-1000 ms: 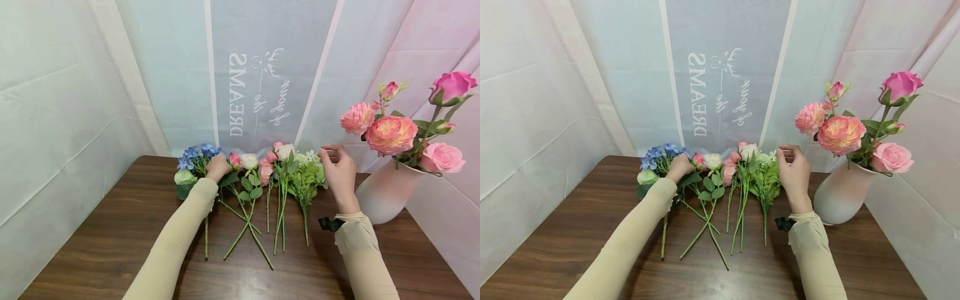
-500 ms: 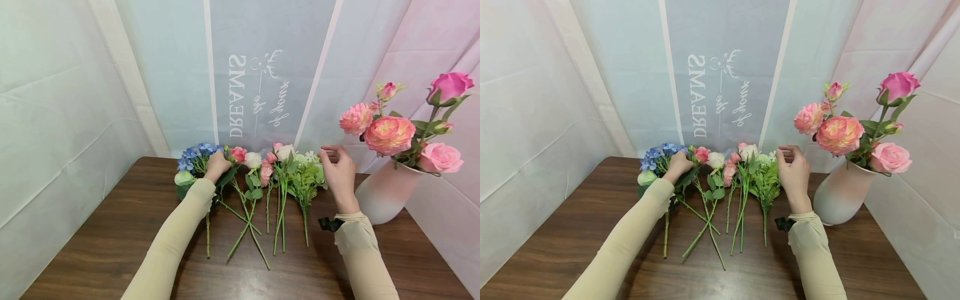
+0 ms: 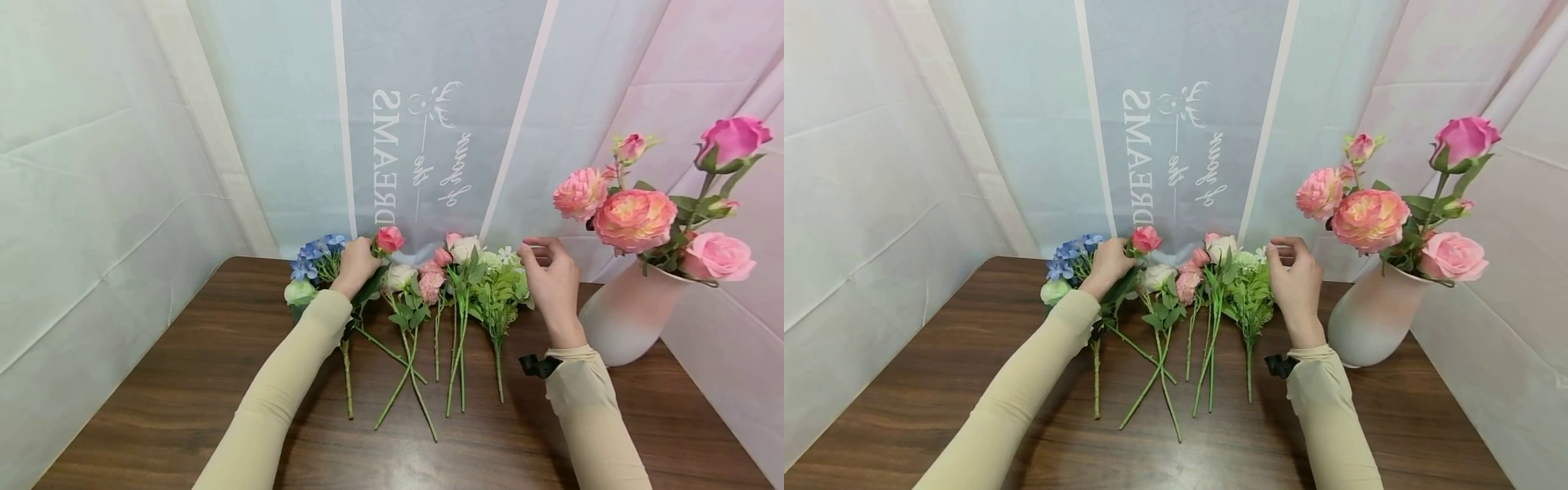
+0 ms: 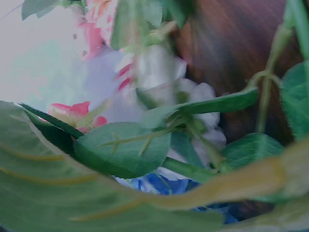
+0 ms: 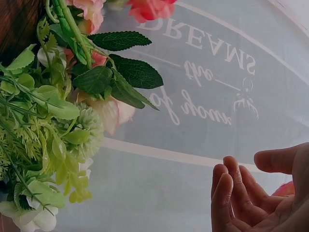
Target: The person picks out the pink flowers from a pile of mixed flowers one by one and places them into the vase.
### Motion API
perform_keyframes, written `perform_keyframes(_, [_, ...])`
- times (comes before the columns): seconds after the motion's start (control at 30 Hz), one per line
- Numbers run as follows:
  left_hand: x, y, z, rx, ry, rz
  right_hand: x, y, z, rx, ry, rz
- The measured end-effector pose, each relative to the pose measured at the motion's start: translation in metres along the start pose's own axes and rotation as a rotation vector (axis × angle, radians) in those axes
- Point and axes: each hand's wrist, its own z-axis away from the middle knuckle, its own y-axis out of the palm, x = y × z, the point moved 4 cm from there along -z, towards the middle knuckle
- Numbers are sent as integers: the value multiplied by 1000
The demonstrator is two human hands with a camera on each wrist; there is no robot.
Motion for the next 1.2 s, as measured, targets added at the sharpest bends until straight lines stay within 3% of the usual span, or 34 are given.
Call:
perform_keyframes(0.2, [-10,-10,-3,16,51,54,-1,0,0,8,5,-4])
perform_keyframes(0.43, [-19,-21,-1,32,-20,205,-1,0,0,18,9,3])
perform_keyframes(0.73, [-29,-28,4,27,-56,401,-1,1,1,33,18,2])
perform_keyframes(1.03, [-43,-37,11,-37,-81,613,0,1,1,40,7,-1])
perform_keyframes(1.2, [-48,-44,15,-114,-80,719,2,4,2,38,-10,-24])
